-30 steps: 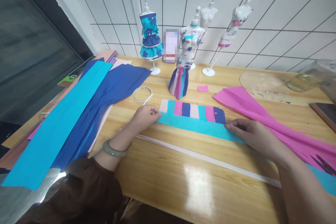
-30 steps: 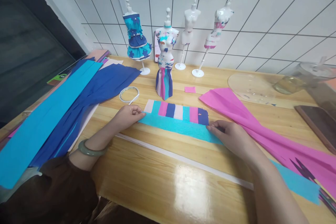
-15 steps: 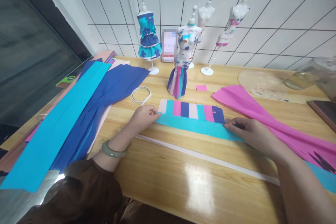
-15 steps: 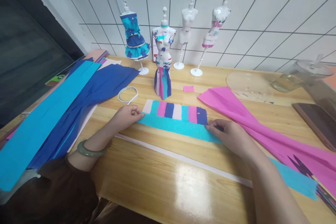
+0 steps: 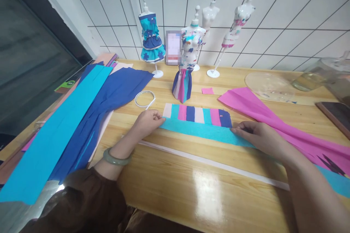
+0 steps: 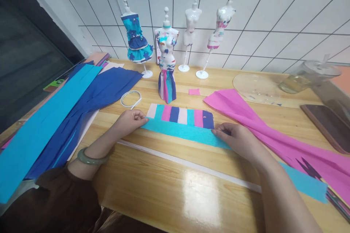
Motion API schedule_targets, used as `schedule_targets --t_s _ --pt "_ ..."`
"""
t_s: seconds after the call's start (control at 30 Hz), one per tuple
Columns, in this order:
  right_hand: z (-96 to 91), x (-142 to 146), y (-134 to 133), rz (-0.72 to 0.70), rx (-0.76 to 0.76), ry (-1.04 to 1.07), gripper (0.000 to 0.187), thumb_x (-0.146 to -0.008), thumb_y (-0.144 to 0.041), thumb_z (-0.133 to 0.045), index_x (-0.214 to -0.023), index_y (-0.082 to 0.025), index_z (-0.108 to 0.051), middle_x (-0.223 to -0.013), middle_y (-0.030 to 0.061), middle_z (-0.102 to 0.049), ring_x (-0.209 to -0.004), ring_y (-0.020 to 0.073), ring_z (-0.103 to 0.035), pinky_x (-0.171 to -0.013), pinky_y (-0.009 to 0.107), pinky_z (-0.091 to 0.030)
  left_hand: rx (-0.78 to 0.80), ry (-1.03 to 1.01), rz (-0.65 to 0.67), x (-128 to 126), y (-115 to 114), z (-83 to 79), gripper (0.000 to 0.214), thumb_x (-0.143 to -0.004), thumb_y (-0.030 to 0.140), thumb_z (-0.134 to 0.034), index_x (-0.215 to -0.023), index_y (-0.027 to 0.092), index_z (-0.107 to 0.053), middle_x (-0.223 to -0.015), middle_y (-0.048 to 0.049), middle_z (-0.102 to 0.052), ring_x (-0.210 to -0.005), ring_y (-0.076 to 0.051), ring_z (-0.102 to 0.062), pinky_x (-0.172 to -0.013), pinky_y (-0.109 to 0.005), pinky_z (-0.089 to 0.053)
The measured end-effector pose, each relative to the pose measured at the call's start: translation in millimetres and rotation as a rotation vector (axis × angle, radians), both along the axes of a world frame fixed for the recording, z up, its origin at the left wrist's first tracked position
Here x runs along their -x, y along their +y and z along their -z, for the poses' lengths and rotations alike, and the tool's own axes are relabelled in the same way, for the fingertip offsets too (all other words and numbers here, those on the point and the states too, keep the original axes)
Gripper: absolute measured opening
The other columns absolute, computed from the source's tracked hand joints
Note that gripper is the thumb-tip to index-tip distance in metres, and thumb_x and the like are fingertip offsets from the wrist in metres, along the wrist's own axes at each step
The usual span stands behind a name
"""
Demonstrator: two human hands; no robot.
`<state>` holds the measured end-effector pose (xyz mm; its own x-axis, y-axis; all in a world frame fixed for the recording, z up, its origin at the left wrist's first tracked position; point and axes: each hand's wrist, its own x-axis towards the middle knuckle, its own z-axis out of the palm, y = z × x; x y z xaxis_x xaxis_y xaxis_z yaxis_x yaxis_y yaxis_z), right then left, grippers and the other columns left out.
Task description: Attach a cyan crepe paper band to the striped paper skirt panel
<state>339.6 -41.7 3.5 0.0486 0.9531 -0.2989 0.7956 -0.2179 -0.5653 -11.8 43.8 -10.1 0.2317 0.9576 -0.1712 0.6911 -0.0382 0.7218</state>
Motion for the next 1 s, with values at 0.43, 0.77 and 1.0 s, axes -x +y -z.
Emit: schedule_targets --t_s 0.43,0.77,1.0 --pt "-1.7 0.4 0.1 0.028 0.003 0.028 0.047 -0.073 -0.066 -0.051 -0.064 -0.020 -0.053 -0.061 -0.0011 -0.045 -0.057 0.0132 -0.037 -0.051 0.025 -0.028 0.014 -0.002 0.003 -0.2 0.2 -0.7 0.025 -0.069 0.042 -0.059 -0.066 0.017 -0.059 -0.052 0.0032 -0.054 -0.049 -0.010 -0.047 -0.048 -0.022 -0.032" --pt "-1.5 0.5 -0.1 0.035 -0.008 0.074 0.048 -0.072 -0.066 -0.053 -0.062 -0.019 -0.051 -0.060 -0.0018 -0.044 -0.055 0.0122 -0.035 -0.050 0.025 -0.026 0.022 -0.035 -0.002 0.4 0.2 1.3 0.025 -0.068 0.042 -0.060 -0.065 0.017 -0.059 -0.052 0.0026 -0.056 -0.049 -0.010 -0.048 -0.046 -0.021 -0.033" --pt "0.8 -2.0 0.0 0.021 0.006 0.069 0.047 -0.075 -0.064 -0.050 -0.069 -0.018 -0.059 -0.065 0.0010 -0.051 -0.061 0.0153 -0.042 -0.055 0.027 -0.034 0.071 -0.085 -0.001 0.6 0.0 0.6 0.024 -0.067 0.040 -0.062 -0.063 0.016 -0.057 -0.052 0.0017 -0.057 -0.047 -0.009 -0.046 -0.044 -0.020 -0.031"
